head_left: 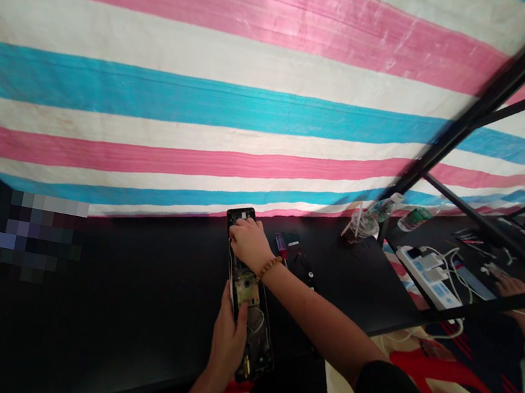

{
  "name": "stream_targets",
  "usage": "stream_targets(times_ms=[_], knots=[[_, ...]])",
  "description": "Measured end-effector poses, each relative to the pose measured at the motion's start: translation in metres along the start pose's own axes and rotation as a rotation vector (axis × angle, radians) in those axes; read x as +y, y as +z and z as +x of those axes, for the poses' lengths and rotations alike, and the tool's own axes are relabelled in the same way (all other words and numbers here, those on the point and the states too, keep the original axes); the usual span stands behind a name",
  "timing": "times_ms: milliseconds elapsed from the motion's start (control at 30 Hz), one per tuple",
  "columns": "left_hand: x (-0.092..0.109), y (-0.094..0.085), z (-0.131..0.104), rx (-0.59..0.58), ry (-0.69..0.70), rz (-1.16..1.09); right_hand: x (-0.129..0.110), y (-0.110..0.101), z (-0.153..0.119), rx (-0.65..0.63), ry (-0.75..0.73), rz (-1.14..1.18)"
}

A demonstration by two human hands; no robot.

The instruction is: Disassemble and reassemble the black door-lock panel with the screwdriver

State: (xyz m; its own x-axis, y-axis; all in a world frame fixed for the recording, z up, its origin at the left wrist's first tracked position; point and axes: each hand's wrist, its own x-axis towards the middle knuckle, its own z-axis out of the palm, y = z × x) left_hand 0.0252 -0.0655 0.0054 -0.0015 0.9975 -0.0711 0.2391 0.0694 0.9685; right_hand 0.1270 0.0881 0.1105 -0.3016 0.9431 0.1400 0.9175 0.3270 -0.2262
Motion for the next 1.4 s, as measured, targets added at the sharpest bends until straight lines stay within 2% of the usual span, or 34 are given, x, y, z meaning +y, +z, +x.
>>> stream_targets(times_ms=[133,233,300,400,500,667,900,1400], knots=[[0.0,0.002,-0.003,0.005,-0.029,-0.006,0.0,-0.001,-0.007,0.071,0.01,0.081],[-0.001,0.005,-0.004,0.029,-0.029,-0.038,0.0,-0.001,-0.025,0.227,0.052,0.197],[-0.002,0.006,-0.005,0.04,-0.018,-0.054,-0.001,0.002,-0.042,0.268,0.098,0.25],[-0.002,0.006,-0.004,0.052,-0.012,-0.067,-0.003,0.011,-0.065,0.212,0.135,0.269],[-0.002,0.006,-0.004,0.055,-0.006,-0.071,-0.005,0.02,-0.076,0.148,0.162,0.277],[-0.002,0.006,-0.004,0.054,0.01,-0.065,-0.007,0.021,-0.073,0.099,0.238,0.321],[-0.001,0.005,-0.004,0.054,0.005,-0.053,-0.01,0.015,-0.071,-0.006,0.234,0.345],[0.001,0.005,-0.004,0.053,0.004,-0.071,0.001,0.026,-0.074,0.033,0.183,0.342]])
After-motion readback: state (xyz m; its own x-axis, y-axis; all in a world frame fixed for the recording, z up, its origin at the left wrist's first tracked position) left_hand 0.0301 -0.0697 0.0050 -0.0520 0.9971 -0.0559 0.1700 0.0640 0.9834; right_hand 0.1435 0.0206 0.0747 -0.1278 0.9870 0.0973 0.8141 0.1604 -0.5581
